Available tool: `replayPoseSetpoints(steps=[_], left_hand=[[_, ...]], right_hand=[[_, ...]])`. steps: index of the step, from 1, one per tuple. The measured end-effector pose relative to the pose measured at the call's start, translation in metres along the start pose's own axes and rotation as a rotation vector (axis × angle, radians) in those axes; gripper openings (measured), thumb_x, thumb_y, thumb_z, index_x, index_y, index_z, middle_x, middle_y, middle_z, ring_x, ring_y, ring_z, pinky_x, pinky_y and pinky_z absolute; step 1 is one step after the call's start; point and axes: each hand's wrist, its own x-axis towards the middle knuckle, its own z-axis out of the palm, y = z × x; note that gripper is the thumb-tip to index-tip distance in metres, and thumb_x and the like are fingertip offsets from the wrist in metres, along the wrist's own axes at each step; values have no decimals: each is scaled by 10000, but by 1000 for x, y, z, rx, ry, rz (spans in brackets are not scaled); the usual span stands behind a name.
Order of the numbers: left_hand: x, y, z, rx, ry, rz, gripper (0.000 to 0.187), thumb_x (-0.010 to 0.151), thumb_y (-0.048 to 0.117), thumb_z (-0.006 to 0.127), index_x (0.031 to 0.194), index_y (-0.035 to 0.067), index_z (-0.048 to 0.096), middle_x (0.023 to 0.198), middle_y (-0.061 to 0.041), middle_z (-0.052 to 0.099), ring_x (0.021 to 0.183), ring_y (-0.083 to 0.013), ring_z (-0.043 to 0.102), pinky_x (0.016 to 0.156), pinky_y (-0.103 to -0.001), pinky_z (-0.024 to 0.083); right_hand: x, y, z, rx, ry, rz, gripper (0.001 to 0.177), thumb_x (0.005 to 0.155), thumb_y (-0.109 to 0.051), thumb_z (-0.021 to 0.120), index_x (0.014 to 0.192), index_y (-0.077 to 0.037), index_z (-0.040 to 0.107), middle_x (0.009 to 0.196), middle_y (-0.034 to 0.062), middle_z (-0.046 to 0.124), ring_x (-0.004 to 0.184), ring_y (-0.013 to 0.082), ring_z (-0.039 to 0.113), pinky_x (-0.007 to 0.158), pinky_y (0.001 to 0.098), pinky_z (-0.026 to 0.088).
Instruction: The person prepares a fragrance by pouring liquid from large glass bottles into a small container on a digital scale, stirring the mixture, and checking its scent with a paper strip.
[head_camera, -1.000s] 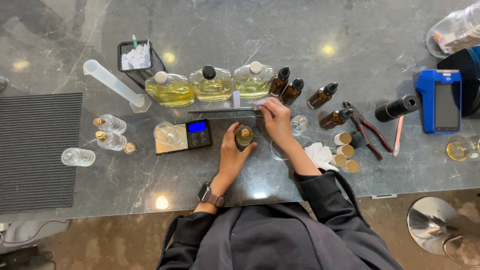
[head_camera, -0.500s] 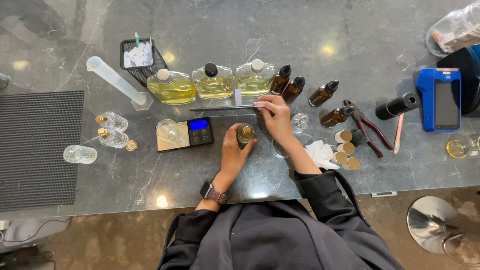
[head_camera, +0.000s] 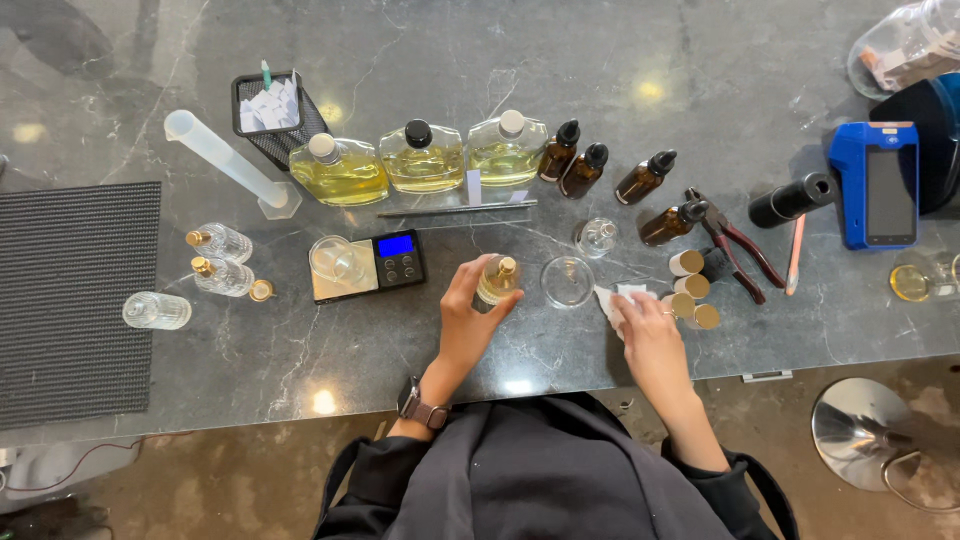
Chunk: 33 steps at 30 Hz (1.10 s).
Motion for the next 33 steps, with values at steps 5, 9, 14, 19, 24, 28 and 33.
replayPoseSetpoints(steps=[5, 9, 14, 19, 24, 28, 33], left_hand=[[-3, 46, -11, 9, 50, 160, 646, 632, 197, 994, 1219, 104, 741, 994, -56, 692, 886, -254, 712, 761, -367, 607], [-8, 55, -12, 71, 51, 282, 645, 616, 151, 988, 1212, 86, 752, 970, -73, 664, 862, -282, 680, 749, -361, 613], [-11, 74, -35, 306, 69, 635, 433, 808, 263, 872, 1154, 25, 766, 958, -107, 684, 825, -274, 680, 761, -363, 617], [-6, 62, -42, 520, 64, 901, 288, 952, 262, 721, 1151, 63, 781, 949, -123, 710, 796, -260, 699, 752, -350, 641], [-5, 78, -45, 579, 82, 1044, 173, 972, 83, 685, 1110, 68, 788, 938, -136, 709, 787, -261, 694, 714, -329, 631], [-15, 100, -35, 125, 76, 696, 388, 893, 310, 772, 1116, -7, 761, 929, -133, 698, 743, -264, 686, 719, -367, 628], [-27, 105, -30, -53, 89, 426, 513, 741, 246, 924, 1077, -78, 710, 889, -200, 659, 718, -358, 675, 685, -453, 600]], right_hand=[[-14, -45, -106, 584, 533, -76, 246, 927, 17, 743, 1121, -129, 780, 1106, 90, 704, 1038, 324, 713, 871, 401, 578], [-4, -90, -123, 813, 657, -281, 263, 900, 7, 748, 1161, -23, 764, 1238, 200, 666, 1087, 373, 681, 880, 427, 593], [7, -128, -114, 1091, 603, -376, 93, 930, -16, 712, 1005, -42, 761, 935, 110, 641, 863, 298, 692, 805, 382, 587], [13, -124, -113, 1217, 402, -289, 66, 951, -63, 651, 958, -63, 717, 792, 88, 528, 689, 220, 543, 670, 354, 476], [32, -106, -106, 1323, 46, -240, 125, 941, -113, 589, 968, -50, 694, 781, 64, 568, 762, 164, 502, 719, 355, 457], [21, -121, -130, 1582, 70, -155, 253, 1010, -151, 528, 1222, -38, 611, 943, 181, 671, 736, 211, 611, 667, 368, 457], [-4, -150, -131, 1543, 418, -413, 602, 1081, -448, 367, 1114, 55, 696, 1117, 253, 738, 1128, 346, 684, 1013, 436, 500]])
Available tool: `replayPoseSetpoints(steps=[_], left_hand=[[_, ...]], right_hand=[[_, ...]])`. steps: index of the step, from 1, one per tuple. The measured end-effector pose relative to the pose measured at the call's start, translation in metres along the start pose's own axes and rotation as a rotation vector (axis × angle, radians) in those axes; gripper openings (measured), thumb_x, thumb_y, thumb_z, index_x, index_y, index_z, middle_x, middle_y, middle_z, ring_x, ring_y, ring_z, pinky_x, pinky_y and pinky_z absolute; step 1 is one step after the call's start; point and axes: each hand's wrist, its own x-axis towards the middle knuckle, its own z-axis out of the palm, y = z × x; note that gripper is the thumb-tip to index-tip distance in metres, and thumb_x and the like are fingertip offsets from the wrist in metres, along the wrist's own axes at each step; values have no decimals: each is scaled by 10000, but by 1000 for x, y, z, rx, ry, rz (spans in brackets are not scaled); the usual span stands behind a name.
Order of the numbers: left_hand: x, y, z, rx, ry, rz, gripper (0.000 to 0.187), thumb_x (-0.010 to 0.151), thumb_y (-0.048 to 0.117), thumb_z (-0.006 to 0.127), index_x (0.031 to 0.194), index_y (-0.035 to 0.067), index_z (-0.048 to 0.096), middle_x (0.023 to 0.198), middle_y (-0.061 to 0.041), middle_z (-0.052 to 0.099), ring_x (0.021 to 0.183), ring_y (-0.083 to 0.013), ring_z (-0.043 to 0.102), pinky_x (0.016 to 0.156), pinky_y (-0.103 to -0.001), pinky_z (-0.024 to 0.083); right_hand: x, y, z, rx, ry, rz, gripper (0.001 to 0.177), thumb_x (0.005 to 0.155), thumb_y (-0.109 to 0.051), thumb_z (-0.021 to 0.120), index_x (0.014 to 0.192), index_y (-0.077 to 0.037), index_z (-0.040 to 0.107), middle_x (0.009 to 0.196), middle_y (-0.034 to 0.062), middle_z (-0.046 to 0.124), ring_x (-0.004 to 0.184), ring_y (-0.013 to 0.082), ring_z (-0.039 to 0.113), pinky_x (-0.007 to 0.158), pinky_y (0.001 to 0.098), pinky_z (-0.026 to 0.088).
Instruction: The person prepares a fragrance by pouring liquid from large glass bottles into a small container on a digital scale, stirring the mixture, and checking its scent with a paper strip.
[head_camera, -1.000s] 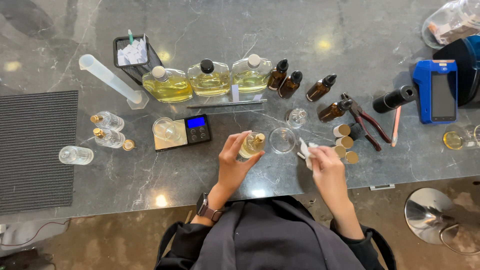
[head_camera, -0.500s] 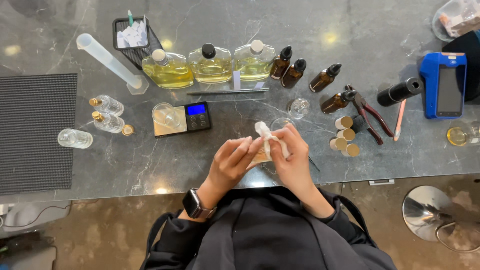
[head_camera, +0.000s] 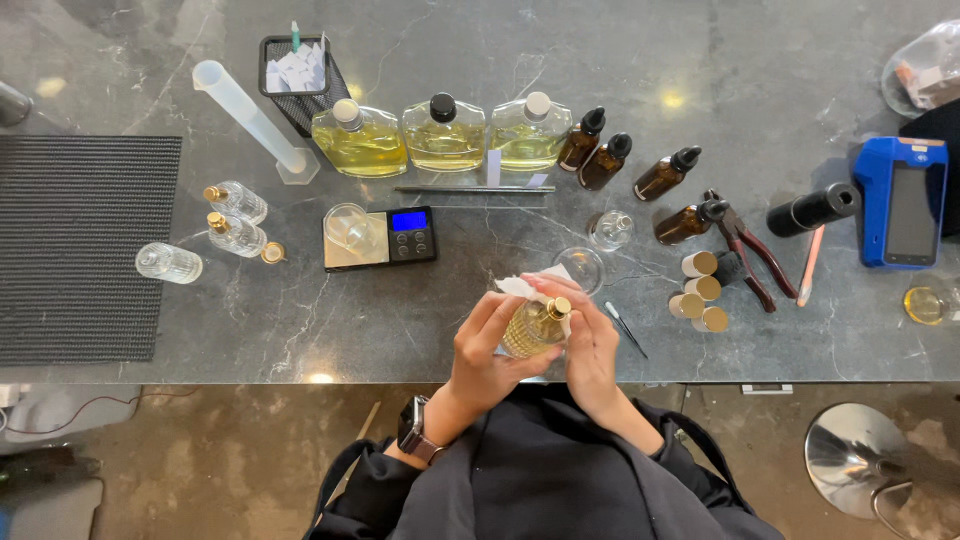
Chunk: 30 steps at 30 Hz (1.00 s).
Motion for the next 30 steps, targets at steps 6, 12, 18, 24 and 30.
replayPoseSetpoints(steps=[6, 12, 18, 24, 30], left_hand=[[-11, -6, -7, 10, 59, -234, 559, 694, 204, 946, 1171, 10, 728, 936, -121, 701, 764, -286, 713, 704, -386, 592], [-16, -25, -54, -57, 174, -282, 615, 870, 433, 800, 1249, -34, 675, 1039, -201, 738, 895, -298, 737, 799, -438, 580], [-52, -6, -112, -222, 340, -294, 715, 911, 540, 746, 1281, -42, 561, 1113, -141, 693, 1007, -231, 727, 926, -347, 648], [-85, 31, -159, 154, 372, -186, 697, 843, 589, 732, 1114, -41, 606, 995, -189, 725, 892, -287, 731, 815, -369, 615], [-98, 30, -177, 338, 405, -61, 676, 934, 605, 624, 1111, -45, 572, 944, -195, 719, 818, -328, 730, 776, -409, 614]], right_hand=[[-9, 12, -27, -474, -47, -283, 335, 1055, -160, 495, 1148, 56, 735, 1063, 203, 733, 884, 395, 696, 843, 425, 551], [-27, 68, -128, -1165, -180, -146, 133, 988, -87, 713, 1102, -126, 771, 1072, 66, 719, 1018, 325, 651, 861, 436, 491], [-12, 31, -87, -1519, -21, -51, 265, 1008, -233, 770, 1264, -170, 797, 1448, 40, 632, 1262, 315, 503, 866, 488, 413], [19, -3, 81, -540, -440, -265, 270, 1000, -9, 643, 1264, -59, 672, 1176, 138, 673, 1040, 288, 672, 916, 384, 525], [-15, 33, 172, -500, -786, -393, 379, 1058, -166, 557, 1418, -48, 543, 934, 85, 684, 849, 288, 658, 857, 402, 478]])
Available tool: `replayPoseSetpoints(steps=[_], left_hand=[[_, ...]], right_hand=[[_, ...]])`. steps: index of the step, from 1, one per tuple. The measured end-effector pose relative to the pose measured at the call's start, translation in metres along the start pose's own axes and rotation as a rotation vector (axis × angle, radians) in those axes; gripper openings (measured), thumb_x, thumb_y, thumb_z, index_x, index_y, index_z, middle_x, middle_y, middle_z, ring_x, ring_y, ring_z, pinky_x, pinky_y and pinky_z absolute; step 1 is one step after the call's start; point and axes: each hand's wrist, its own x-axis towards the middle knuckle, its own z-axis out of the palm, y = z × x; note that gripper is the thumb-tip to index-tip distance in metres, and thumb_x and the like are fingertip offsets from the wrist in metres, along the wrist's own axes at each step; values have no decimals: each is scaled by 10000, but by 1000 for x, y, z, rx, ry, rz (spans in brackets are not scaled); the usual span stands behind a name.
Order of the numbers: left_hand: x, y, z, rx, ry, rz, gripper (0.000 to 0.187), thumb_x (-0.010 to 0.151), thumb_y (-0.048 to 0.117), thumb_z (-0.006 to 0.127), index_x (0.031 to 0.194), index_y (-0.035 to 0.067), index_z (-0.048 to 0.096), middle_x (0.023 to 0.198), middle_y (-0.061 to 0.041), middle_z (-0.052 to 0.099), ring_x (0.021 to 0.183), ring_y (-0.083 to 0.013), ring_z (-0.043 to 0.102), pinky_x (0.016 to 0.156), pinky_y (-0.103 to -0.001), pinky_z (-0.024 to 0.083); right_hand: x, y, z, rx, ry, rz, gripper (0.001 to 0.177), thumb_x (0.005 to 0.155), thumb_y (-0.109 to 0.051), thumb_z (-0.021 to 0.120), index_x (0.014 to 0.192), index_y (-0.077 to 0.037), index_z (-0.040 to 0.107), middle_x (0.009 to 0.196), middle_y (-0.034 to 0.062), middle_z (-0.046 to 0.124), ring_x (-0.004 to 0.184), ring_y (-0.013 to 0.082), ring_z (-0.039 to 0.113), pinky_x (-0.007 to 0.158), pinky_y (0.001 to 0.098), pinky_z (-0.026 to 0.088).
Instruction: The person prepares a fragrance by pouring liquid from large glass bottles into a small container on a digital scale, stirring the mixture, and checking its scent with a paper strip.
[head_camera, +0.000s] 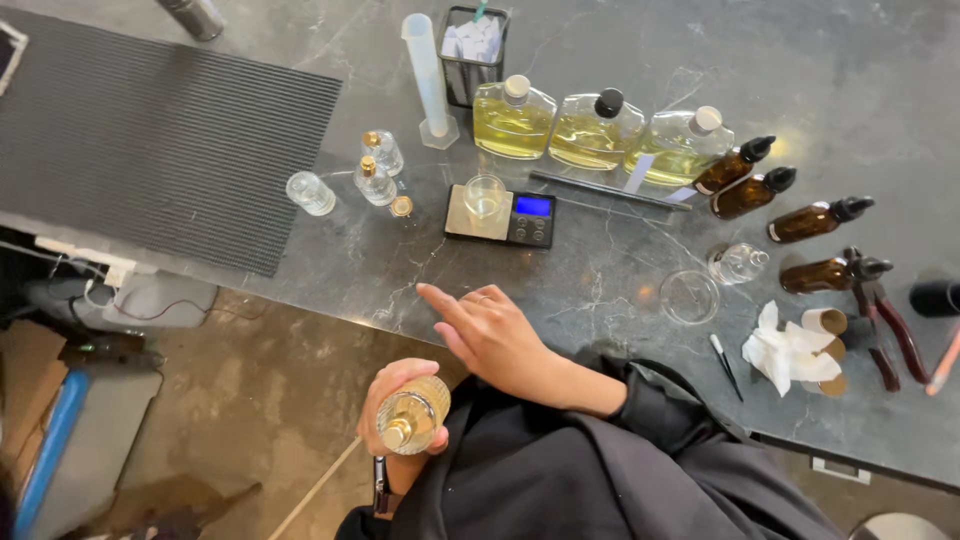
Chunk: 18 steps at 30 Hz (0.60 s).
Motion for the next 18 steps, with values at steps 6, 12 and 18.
replayPoseSetpoints(steps=[6, 12, 18], left_hand=[[31, -10, 40, -108, -133, 73, 682, 962, 595, 571, 1050, -79, 617, 970, -191, 717, 850, -356, 724, 777, -450, 604], [31, -14, 145, -452, -275, 282, 787, 856, 739, 659, 917, -45, 697, 843, -116, 813, 725, -318, 791, 741, -422, 595], [7, 15, 216, -617, -412, 309, 773, 894, 737, 606, 890, -30, 709, 814, -84, 811, 698, -285, 790, 723, -395, 592]], right_hand=[[-57, 35, -24, -35, 83, 277, 635, 1058, -163, 587, 1613, -111, 282, 694, 5, 620, 658, 234, 602, 959, 398, 474], [-179, 62, -84, -421, 465, 752, 626, 940, -203, 701, 1538, -116, 538, 693, 15, 695, 732, 253, 702, 851, 374, 562], [-306, 85, -149, -783, 709, 1018, 277, 969, -45, 709, 1231, -104, 776, 1000, 62, 727, 925, 275, 662, 886, 370, 541]])
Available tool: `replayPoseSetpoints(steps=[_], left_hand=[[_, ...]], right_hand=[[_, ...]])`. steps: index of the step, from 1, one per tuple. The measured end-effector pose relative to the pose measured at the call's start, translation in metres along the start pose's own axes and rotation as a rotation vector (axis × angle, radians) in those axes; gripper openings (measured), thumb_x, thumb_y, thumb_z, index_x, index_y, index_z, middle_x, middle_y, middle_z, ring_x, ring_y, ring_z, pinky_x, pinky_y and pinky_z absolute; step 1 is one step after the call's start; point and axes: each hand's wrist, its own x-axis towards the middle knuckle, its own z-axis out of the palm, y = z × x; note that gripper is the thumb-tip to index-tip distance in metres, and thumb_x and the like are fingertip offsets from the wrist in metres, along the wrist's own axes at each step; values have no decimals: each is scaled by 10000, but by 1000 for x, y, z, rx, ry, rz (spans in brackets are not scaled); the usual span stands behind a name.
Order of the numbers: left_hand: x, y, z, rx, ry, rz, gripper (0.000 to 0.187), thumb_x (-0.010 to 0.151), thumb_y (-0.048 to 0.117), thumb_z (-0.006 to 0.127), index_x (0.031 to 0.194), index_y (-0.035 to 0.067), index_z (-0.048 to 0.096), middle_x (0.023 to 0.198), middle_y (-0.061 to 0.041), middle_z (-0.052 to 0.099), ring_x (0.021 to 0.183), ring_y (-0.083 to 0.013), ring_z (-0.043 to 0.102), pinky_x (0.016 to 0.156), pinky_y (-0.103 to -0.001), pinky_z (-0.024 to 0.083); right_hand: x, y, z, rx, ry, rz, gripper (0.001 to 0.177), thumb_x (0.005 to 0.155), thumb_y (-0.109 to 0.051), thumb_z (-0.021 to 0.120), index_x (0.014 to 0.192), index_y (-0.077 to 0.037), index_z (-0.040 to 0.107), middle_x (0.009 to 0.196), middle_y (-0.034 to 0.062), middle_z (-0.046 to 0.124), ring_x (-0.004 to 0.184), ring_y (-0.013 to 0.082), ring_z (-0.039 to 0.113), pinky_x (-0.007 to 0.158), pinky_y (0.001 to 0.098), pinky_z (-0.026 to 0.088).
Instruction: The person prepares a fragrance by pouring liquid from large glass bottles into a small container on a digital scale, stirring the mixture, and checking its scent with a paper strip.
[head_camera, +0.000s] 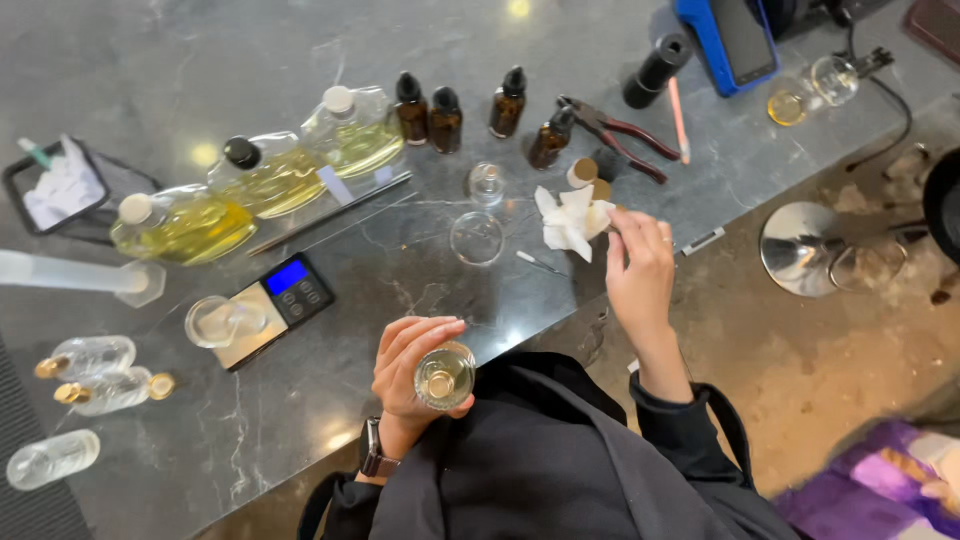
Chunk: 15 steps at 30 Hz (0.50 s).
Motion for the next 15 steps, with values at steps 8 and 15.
replayPoseSetpoints(steps=[8, 15], left_hand=[[-4, -11, 32, -91, 19, -180, 588, 847, 390, 845, 1002, -151, 675, 863, -224, 775, 737, -351, 784, 676, -401, 620], [18, -11, 33, 76, 77, -187, 494, 740, 144, 931, 1076, -137, 702, 915, -229, 731, 727, -347, 736, 691, -403, 598]], right_hand=[[33, 73, 80, -397, -176, 195, 559, 879, -658, 709, 1140, -164, 708, 941, 61, 735, 956, 297, 660, 853, 467, 438], [73, 38, 33, -209, -4, 83, 249, 895, -388, 737, 1085, -227, 734, 870, -5, 713, 837, 277, 709, 754, 431, 524]])
